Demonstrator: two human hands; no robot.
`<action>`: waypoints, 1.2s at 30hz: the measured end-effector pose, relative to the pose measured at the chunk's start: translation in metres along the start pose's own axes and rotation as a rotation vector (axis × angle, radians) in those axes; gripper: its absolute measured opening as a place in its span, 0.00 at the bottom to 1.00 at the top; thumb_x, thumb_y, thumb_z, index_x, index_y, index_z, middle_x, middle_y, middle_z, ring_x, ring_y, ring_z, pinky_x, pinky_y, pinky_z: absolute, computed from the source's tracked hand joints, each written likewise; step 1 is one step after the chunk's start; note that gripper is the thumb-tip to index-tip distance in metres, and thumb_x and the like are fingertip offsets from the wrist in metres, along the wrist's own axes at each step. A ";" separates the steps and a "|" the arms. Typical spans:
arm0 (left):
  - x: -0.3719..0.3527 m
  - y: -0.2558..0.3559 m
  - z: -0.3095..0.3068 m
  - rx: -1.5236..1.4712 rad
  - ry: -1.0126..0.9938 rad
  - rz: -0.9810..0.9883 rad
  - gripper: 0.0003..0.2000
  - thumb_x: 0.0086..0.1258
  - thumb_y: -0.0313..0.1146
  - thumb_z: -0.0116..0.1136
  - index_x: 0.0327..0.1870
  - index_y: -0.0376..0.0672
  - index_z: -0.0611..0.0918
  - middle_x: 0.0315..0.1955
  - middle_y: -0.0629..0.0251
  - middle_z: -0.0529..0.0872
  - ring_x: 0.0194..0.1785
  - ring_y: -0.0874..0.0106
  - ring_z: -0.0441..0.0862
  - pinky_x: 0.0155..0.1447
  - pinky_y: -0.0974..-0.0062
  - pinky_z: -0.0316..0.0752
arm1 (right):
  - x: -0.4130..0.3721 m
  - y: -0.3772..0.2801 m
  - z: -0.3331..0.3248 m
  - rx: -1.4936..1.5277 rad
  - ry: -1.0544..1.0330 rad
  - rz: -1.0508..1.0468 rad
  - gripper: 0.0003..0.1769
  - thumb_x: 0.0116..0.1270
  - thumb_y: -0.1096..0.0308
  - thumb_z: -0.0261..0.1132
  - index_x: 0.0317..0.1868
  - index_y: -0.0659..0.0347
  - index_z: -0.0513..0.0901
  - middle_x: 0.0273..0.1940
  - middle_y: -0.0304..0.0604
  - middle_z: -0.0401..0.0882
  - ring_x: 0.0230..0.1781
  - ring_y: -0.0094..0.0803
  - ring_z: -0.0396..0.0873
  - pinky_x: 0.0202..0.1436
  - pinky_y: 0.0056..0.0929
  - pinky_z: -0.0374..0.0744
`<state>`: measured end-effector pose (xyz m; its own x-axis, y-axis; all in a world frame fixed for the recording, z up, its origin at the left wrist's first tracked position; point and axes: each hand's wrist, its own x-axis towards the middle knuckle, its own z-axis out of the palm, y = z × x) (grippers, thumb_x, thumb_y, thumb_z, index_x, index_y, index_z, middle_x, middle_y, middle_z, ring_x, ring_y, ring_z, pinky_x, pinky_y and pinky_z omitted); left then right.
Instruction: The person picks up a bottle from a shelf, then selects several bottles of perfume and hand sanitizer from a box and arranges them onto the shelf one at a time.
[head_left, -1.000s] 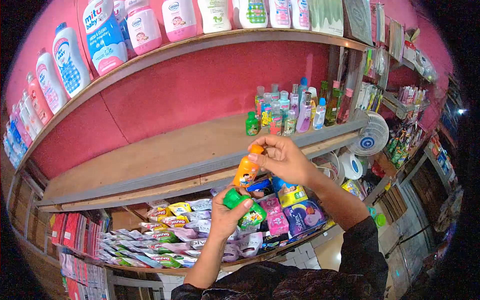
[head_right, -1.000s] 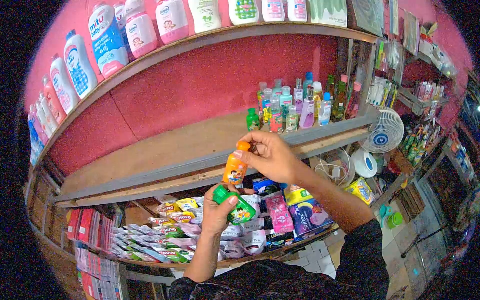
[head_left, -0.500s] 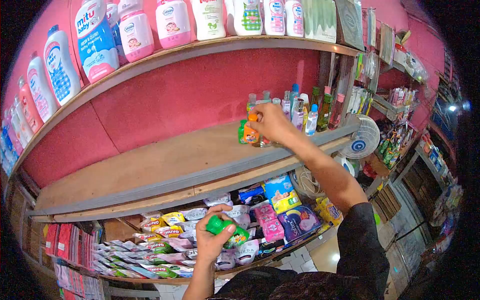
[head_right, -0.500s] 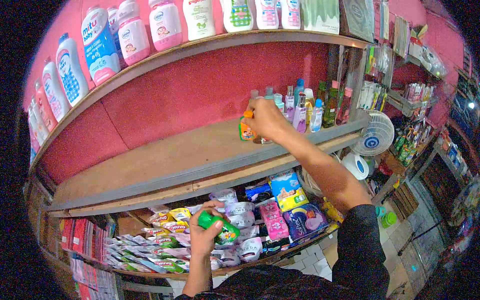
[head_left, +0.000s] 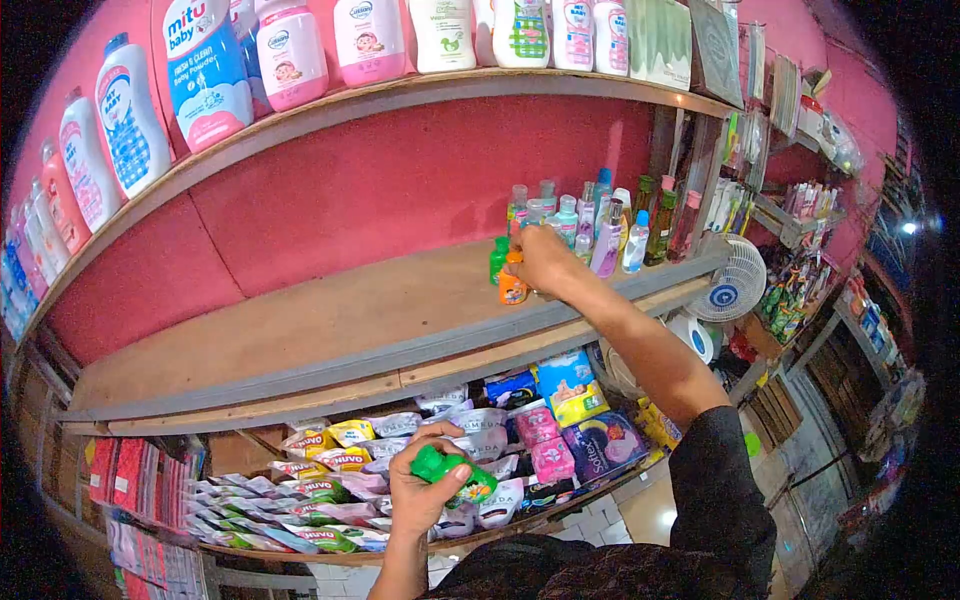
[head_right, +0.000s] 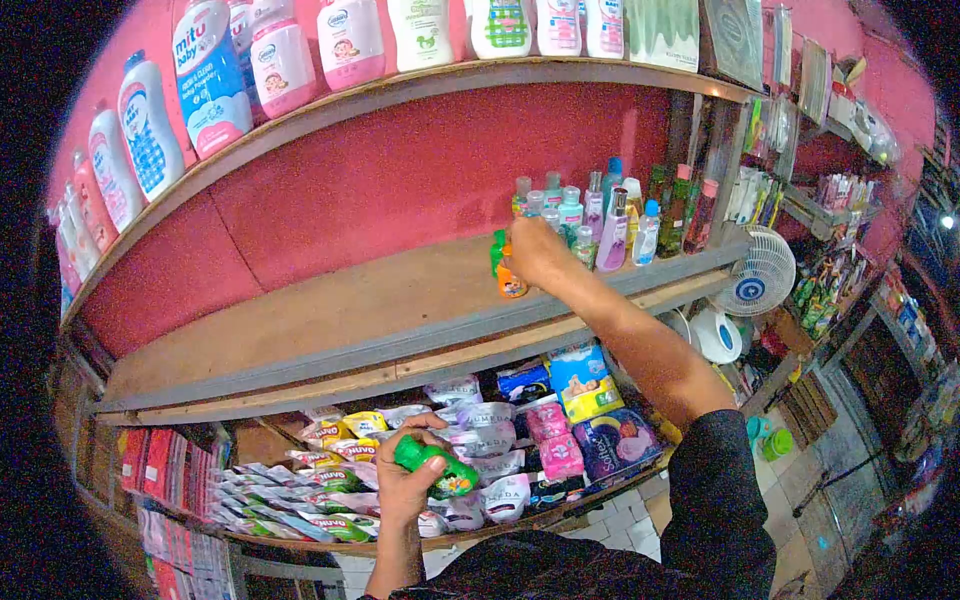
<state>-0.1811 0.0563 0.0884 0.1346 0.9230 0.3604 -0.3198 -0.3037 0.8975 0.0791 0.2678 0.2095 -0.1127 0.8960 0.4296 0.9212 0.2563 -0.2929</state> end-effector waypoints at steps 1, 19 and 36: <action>0.000 0.001 0.000 0.004 -0.003 0.002 0.08 0.53 0.25 0.71 0.32 0.36 0.84 0.45 0.55 0.82 0.49 0.71 0.78 0.51 0.72 0.75 | 0.000 0.002 0.002 0.001 0.008 -0.018 0.16 0.54 0.65 0.75 0.38 0.68 0.86 0.35 0.61 0.84 0.40 0.52 0.85 0.45 0.44 0.82; -0.005 0.000 0.003 0.024 -0.012 -0.008 0.08 0.53 0.25 0.71 0.32 0.36 0.84 0.45 0.57 0.82 0.51 0.71 0.77 0.52 0.71 0.74 | 0.002 0.007 0.001 -0.034 0.010 0.006 0.19 0.53 0.66 0.75 0.42 0.69 0.86 0.39 0.62 0.84 0.44 0.53 0.84 0.50 0.44 0.82; 0.005 0.002 0.009 0.088 -0.021 0.018 0.10 0.53 0.25 0.73 0.32 0.36 0.83 0.46 0.57 0.82 0.50 0.73 0.77 0.54 0.73 0.72 | 0.002 0.014 0.003 0.038 0.035 -0.034 0.18 0.52 0.66 0.76 0.40 0.69 0.86 0.37 0.62 0.84 0.42 0.53 0.84 0.48 0.44 0.81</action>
<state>-0.1724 0.0575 0.0946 0.1491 0.9124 0.3812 -0.2389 -0.3408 0.9093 0.0904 0.2747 0.2039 -0.1296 0.8735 0.4693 0.9023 0.3002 -0.3095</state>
